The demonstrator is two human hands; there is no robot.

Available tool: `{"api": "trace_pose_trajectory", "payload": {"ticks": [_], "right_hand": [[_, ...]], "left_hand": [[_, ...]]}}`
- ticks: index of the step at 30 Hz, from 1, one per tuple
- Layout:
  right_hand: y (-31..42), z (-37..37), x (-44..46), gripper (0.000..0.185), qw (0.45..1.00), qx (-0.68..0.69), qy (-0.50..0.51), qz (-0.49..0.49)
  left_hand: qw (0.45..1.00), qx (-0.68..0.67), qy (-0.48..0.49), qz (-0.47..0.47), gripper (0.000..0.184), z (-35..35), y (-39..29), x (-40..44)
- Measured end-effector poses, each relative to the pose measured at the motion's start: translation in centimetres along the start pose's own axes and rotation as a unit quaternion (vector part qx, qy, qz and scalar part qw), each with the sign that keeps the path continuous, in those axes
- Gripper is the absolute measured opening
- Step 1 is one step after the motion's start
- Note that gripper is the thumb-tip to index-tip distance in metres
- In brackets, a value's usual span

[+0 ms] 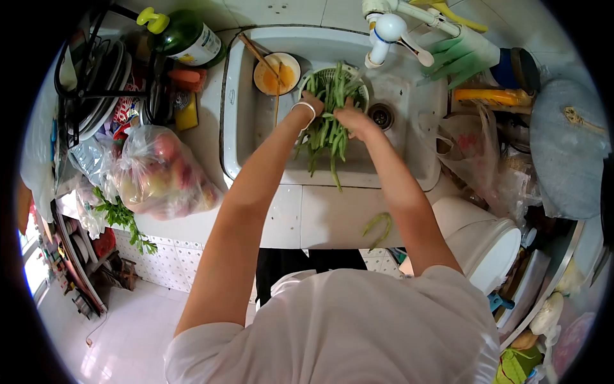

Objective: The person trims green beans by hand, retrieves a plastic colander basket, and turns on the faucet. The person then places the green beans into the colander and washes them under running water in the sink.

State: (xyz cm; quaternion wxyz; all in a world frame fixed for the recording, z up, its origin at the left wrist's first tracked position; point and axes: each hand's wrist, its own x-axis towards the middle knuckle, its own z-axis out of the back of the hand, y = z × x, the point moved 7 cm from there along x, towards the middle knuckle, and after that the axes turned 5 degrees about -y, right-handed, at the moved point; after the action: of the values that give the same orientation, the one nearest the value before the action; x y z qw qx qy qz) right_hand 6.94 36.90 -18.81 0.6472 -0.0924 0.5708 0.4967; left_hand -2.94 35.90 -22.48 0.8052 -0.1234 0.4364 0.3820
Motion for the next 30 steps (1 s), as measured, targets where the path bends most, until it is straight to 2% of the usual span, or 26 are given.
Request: {"api": "trace_pose_trajectory", "payload": {"ticks": [1,2,3,5,6,7,8,9,10,11,12,13,14,15,16,17,19,20,21,23,24,25,27,28,30], "right_hand": [[0.5,0.5,-0.7,0.074,1.000,0.002,-0.002,0.000],[1.2,0.3,-2.3,0.075,0.998,0.000,0.063,0.002],[2.0,0.1,-3.7,0.075,0.992,-0.003,0.127,0.005],[2.1,0.0,-4.2,0.075,0.990,-0.024,0.141,0.007],[1.6,-0.1,-3.7,0.072,0.991,-0.043,0.123,0.003],[1.2,-0.1,-3.3,0.069,0.992,-0.063,0.106,-0.002],[1.1,0.2,-2.9,0.069,0.992,-0.063,0.105,0.000],[1.0,1.0,-2.5,0.067,0.995,0.005,0.100,0.000],[0.8,1.8,-2.0,0.064,0.993,0.072,0.095,-0.002],[0.0,2.2,-1.4,0.061,0.981,0.149,0.116,-0.049],[-0.3,2.4,-0.8,0.065,0.973,0.187,0.127,-0.053],[-0.4,2.0,-1.0,0.068,0.963,0.224,0.138,-0.058],[-0.4,1.3,-1.0,0.068,0.963,0.222,0.138,-0.058],[-0.4,1.3,-0.6,0.072,0.985,0.156,0.060,-0.028],[-0.3,1.8,-0.7,0.075,0.996,0.089,-0.017,-0.001],[-1.0,1.6,0.7,0.075,0.996,0.090,-0.017,-0.002],[0.1,3.1,3.9,0.080,0.971,-0.117,-0.143,0.153],[0.9,3.1,4.5,0.078,0.958,-0.180,-0.128,0.181],[1.3,3.1,5.2,0.078,0.960,-0.177,-0.124,0.180],[3.1,2.7,6.1,0.072,0.935,-0.252,-0.110,0.225],[3.4,2.3,6.4,0.064,0.928,-0.257,-0.120,0.240],[3.5,2.3,6.6,0.064,0.929,-0.256,-0.118,0.239],[2.6,2.3,7.4,0.054,0.961,-0.196,-0.079,0.179],[2.5,2.6,7.5,0.054,0.961,-0.195,-0.080,0.178],[2.5,4.7,6.8,0.045,0.957,-0.089,-0.170,0.216]], "left_hand": [[1.000,0.003,-0.001,0.000,0.059,-2.6,0.5,2.7],[0.998,0.004,-0.055,-0.035,0.054,-6.5,0.0,7.4],[0.996,-0.042,-0.071,-0.041,0.048,-6.0,0.3,6.7],[0.984,-0.134,-0.101,-0.059,0.039,-4.6,0.8,4.9],[0.899,-0.436,-0.016,0.033,0.039,-2.1,1.8,0.8],[0.711,-0.689,0.070,0.121,0.039,-1.8,1.7,-1.4],[0.833,-0.549,0.034,0.055,0.044,-1.6,1.1,0.0],[0.924,-0.383,-0.018,0.005,0.048,-1.0,0.6,0.7],[0.795,-0.556,-0.164,0.176,0.049,0.1,2.5,0.1],[0.589,-0.676,-0.295,0.330,0.051,-0.9,4.2,-1.1],[0.553,-0.739,-0.268,0.277,0.067,-1.9,4.6,0.4],[0.551,-0.741,-0.266,0.278,0.067,-2.7,4.1,0.4],[0.561,-0.722,-0.314,0.256,0.068,-2.4,4.2,0.4],[0.569,-0.699,-0.364,0.234,0.068,-2.0,4.7,0.5],[0.523,-0.734,-0.370,0.227,0.062,-1.9,4.8,-0.9],[0.524,-0.734,-0.368,0.226,0.062,-2.5,4.6,-0.9],[0.301,-0.845,-0.413,0.159,0.055,-4.2,4.5,-1.3],[0.270,-0.852,-0.419,0.159,0.047,-5.1,4.2,-1.8],[0.272,-0.852,-0.416,0.162,0.047,-5.6,3.9,-2.0],[0.216,-0.859,-0.402,0.233,0.043,-7.6,3.4,-2.4],[0.247,-0.883,-0.308,0.256,0.044,-8.5,2.5,-1.8],[0.247,-0.883,-0.306,0.257,0.044,-8.3,2.4,-2.4],[0.340,-0.880,-0.201,0.265,0.053,-7.9,1.6,-2.7],[0.341,-0.880,-0.201,0.265,0.053,-7.3,1.9,-3.7],[0.416,-0.868,-0.151,0.224,0.057,-5.7,1.5,-4.9]]}}
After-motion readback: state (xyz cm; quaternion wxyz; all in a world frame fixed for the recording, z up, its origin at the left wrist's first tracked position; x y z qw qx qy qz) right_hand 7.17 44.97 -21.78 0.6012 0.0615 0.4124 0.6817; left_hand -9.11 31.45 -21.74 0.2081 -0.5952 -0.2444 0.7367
